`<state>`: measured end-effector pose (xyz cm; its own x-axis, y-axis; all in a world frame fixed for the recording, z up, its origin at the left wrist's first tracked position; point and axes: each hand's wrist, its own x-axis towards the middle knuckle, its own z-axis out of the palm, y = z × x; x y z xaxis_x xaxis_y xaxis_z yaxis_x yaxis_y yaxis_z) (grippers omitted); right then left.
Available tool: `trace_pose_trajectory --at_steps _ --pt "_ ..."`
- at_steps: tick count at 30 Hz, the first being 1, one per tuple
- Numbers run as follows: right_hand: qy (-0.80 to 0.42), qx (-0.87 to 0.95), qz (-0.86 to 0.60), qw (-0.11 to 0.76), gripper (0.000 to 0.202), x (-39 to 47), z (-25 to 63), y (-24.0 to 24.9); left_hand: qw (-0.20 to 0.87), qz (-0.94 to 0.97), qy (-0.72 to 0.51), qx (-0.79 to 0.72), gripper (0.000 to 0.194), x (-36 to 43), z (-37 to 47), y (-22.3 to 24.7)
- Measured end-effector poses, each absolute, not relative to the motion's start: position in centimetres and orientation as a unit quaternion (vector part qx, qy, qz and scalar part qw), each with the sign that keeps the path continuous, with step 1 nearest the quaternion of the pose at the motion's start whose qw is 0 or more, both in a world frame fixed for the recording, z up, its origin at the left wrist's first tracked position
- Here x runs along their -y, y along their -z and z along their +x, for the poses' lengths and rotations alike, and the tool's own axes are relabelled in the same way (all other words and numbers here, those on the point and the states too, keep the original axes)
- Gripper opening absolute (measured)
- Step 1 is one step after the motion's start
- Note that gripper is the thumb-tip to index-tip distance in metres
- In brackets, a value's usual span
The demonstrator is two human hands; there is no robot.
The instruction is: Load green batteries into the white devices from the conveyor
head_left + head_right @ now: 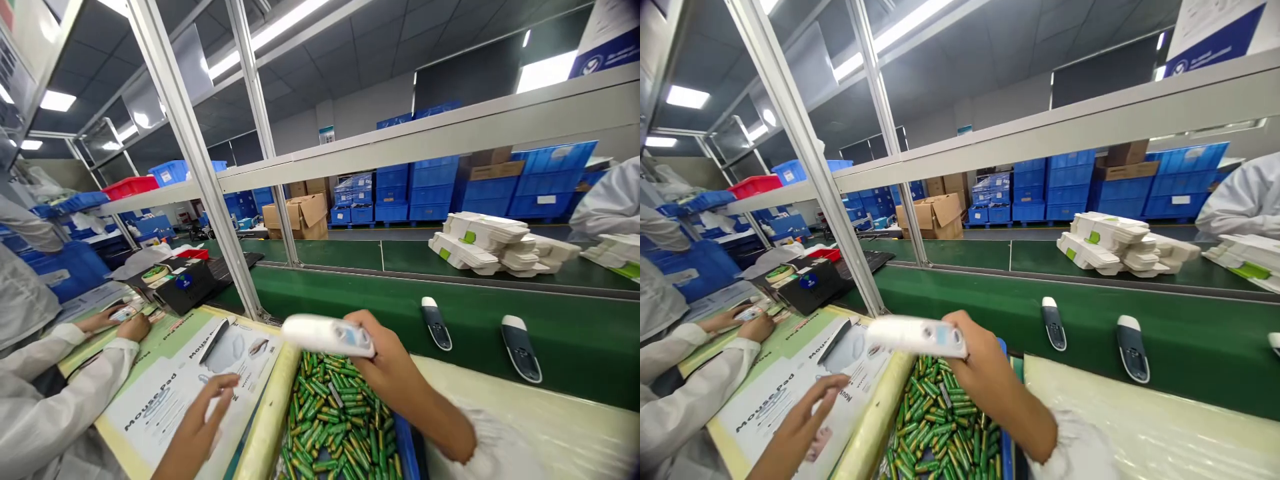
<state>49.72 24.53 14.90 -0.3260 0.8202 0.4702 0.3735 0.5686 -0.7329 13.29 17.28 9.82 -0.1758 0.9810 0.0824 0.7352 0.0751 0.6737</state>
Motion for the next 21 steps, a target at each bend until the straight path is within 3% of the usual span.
trace_pose_trajectory --at_steps 2,5,7,10,13,17,21 --pt "-0.253 0.733 -0.444 0.449 0.015 -25.0 48.8 -13.4 0.1 0.571 -0.316 -0.751 0.063 -20.2 10.6 -8.0" --pt "-0.252 0.809 -0.444 0.29 0.019 -25.8 48.0 -11.4 0.017 0.515 -0.313 -0.798 0.076 -24.8 8.0 -6.1" --pt "-0.339 0.803 -0.416 0.26 0.036 -26.8 49.0 -11.2 -0.015 0.495 -0.298 -0.816 0.082 -27.1 7.3 -5.3" --pt "-0.547 0.687 -0.343 0.334 0.068 -29.1 52.5 -12.4 -0.038 0.509 -0.272 -0.816 0.082 -28.4 7.0 -4.4" --pt "-0.642 0.574 -0.284 0.421 0.066 -31.4 56.0 -13.3 -0.052 0.529 -0.249 -0.81 0.077 -28.5 6.6 -3.5" --pt "-0.604 0.439 -0.323 0.581 0.066 -33.8 59.1 -13.1 -0.047 0.543 -0.234 -0.805 0.077 -29.2 5.3 -2.9" --pt "-0.545 0.475 -0.407 0.558 0.057 -34.2 59.6 -13.1 0.004 0.544 -0.269 -0.795 0.076 -27.6 5.9 -3.2"
